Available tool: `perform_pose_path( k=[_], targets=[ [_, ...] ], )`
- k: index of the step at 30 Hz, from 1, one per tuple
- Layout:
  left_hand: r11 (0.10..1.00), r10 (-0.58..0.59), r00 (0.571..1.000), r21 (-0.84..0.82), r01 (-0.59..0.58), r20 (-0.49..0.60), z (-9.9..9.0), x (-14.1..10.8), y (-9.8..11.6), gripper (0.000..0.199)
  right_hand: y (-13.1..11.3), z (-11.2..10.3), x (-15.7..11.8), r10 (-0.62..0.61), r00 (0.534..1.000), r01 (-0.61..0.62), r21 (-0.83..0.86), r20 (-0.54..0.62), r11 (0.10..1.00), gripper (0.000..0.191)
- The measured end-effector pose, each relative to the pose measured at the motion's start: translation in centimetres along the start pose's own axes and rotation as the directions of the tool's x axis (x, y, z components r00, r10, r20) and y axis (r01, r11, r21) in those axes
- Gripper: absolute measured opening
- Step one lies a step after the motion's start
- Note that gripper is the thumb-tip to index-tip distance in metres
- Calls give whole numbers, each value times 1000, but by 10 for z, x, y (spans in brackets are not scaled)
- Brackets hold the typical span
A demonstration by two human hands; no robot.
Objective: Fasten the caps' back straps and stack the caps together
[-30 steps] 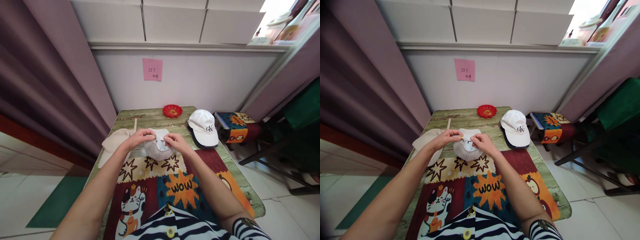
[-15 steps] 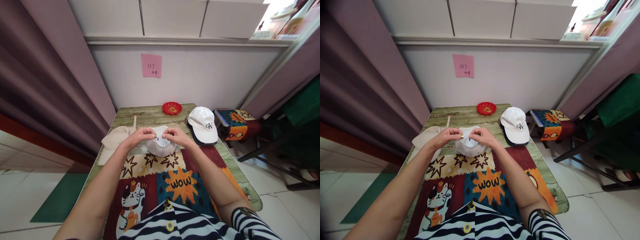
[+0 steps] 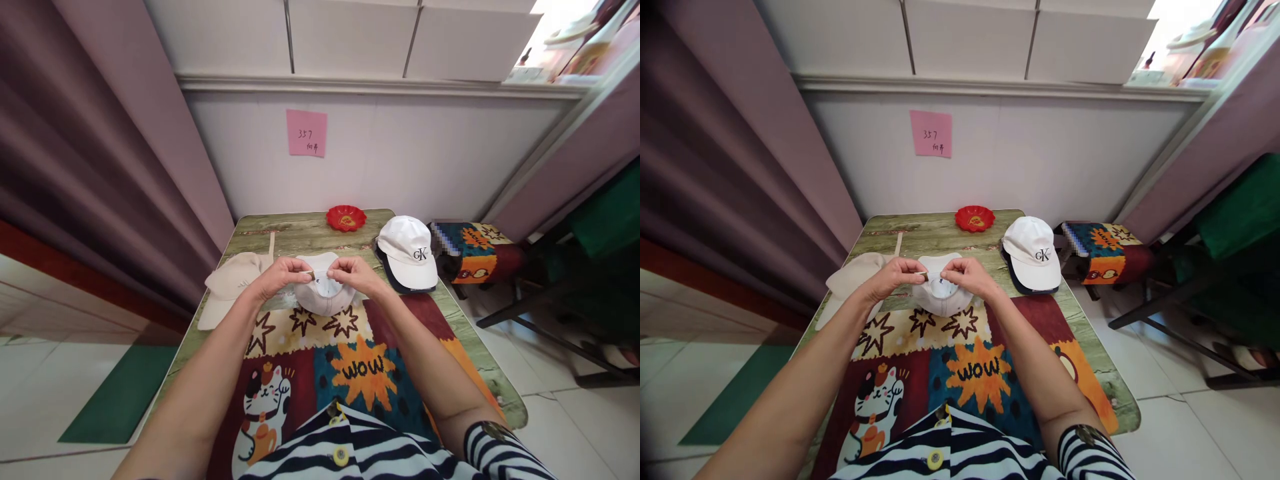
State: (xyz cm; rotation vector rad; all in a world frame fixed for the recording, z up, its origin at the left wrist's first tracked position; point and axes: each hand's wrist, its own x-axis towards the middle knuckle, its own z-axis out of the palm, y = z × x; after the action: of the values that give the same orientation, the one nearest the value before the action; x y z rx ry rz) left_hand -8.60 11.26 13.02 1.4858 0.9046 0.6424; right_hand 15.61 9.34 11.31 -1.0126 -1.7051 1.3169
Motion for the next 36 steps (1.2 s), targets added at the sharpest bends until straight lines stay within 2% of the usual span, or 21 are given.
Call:
perform_pose_path(
  k=[6, 9, 11, 13, 15, 17, 18, 20, 23, 25, 26, 28, 30, 32, 34, 36],
  targets=[
    [1000, 10, 1000, -9, -10, -19, 2, 1, -3, 23, -1, -1, -1, -29, 1000, 29, 1, 13, 1000, 29],
    [1000, 14, 999, -2, -14, -43, 1, 0, -5, 25, -1, -8, -5, -19, 997, 21, -23, 81, 1000, 34],
    [1000, 18, 998, 10, -18, -64, -2, -3, -7, 27, 3, -18, -11, 3, 987, 13, -93, 160, 996, 45],
    [998, 33, 998, 59, -29, -58, -9, -9, -9, 31, 10, -28, -18, 27, 973, 27, -233, 227, 972, 55],
    [984, 50, 999, 169, -48, -12, -16, -15, -13, 40, 19, -37, -23, 48, 969, 60, -421, 241, 905, 50],
    [950, 41, 998, 308, -51, 39, -24, -20, -20, 55, 30, -42, -27, 68, 971, 84, -593, 229, 801, 34],
    [926, 26, 998, 376, -44, 54, -26, -21, -24, 62, 35, -43, -28, 76, 972, 92, -659, 222, 747, 28],
    [874, 10, 999, 484, -34, 53, -29, -22, -32, 67, 42, -42, -29, 85, 972, 109, -744, 218, 659, 27],
    [812, 59, 998, 580, -64, 29, -25, -20, -40, 44, 43, -39, -28, 80, 974, 127, -799, 213, 587, 32],
    [799, 91, 995, 594, -90, 29, -23, -20, -38, 25, 38, -39, -28, 57, 974, 142, -792, 217, 593, 26],
    [809, 93, 995, 581, -95, 33, -22, -21, -35, 21, 33, -40, -28, 32, 974, 157, -765, 226, 625, 23],
    [870, 70, 996, 487, -84, 47, -21, -25, -25, 21, 20, -46, -30, -29, 969, 182, -630, 246, 755, 22],
    [951, 48, 997, 302, -65, 63, -22, -32, -11, 22, 6, -53, -32, -57, 965, 153, -372, 257, 916, 25],
    [996, 70, 996, 49, -73, 60, -21, -37, 4, 24, -6, -58, -31, -64, 974, 75, -46, 216, 996, 28],
    [968, 129, 992, -215, -127, -4, -15, -41, 17, 28, -16, -58, -28, -69, 992, 38, 270, 106, 962, 32],
    [867, 188, 975, -446, -222, -119, -3, -43, 23, 33, -24, -51, -21, -64, 998, 67, 505, -23, 861, 38]
  ],
)
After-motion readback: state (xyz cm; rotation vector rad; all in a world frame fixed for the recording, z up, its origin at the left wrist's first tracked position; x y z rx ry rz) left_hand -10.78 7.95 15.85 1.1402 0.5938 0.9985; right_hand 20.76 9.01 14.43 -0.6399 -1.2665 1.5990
